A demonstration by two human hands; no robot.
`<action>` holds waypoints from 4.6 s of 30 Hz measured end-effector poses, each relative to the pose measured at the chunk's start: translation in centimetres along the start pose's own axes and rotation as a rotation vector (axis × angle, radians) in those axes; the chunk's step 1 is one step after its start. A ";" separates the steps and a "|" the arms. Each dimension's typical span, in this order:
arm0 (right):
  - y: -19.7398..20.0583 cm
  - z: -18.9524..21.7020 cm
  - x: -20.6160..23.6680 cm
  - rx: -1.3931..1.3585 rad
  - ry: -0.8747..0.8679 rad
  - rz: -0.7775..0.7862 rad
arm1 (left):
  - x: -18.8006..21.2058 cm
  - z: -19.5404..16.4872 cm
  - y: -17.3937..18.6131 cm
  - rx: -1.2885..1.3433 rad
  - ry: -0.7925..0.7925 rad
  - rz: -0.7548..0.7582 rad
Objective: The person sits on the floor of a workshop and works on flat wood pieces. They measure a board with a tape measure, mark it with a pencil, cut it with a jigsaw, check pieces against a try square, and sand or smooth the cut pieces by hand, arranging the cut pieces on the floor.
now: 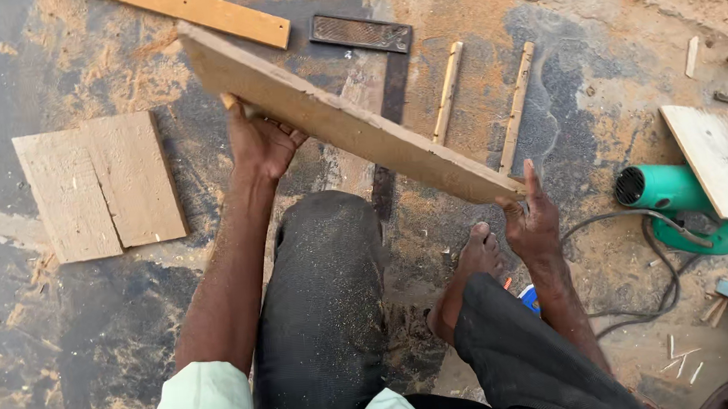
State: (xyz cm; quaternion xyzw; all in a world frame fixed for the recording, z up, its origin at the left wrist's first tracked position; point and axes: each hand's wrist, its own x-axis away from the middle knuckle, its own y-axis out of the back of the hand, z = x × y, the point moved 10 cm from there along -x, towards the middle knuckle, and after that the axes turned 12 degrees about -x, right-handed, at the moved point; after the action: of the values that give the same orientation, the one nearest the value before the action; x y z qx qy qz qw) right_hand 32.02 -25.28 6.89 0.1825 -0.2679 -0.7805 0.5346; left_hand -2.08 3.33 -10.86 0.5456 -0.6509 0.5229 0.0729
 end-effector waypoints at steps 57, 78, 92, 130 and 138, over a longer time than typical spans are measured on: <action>-0.1 -17.1 9.2 -1.359 -0.924 -0.656 | 5.1 2.8 -9.0 -0.619 -0.404 -0.421; 2.6 -12.7 3.3 -1.315 -0.489 -0.550 | 0.6 10.8 -2.3 -0.015 -0.040 -0.319; 6.0 -13.0 10.3 -0.065 -0.738 -0.496 | 0.5 15.5 -3.2 0.031 -0.022 -0.356; -6.0 -2.7 10.5 -0.606 -0.340 0.110 | 13.6 29.8 -15.7 -1.287 0.470 0.756; -7.2 -5.6 10.7 -1.383 -0.780 -0.231 | 13.3 25.1 -19.9 -1.636 -0.227 0.798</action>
State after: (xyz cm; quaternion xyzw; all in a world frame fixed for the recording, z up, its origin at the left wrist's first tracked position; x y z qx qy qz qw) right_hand 26.06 -34.46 -1.93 -0.4495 0.1297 -0.8276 0.3101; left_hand 20.29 -21.36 -1.22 0.1067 -0.9615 -0.1714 0.1863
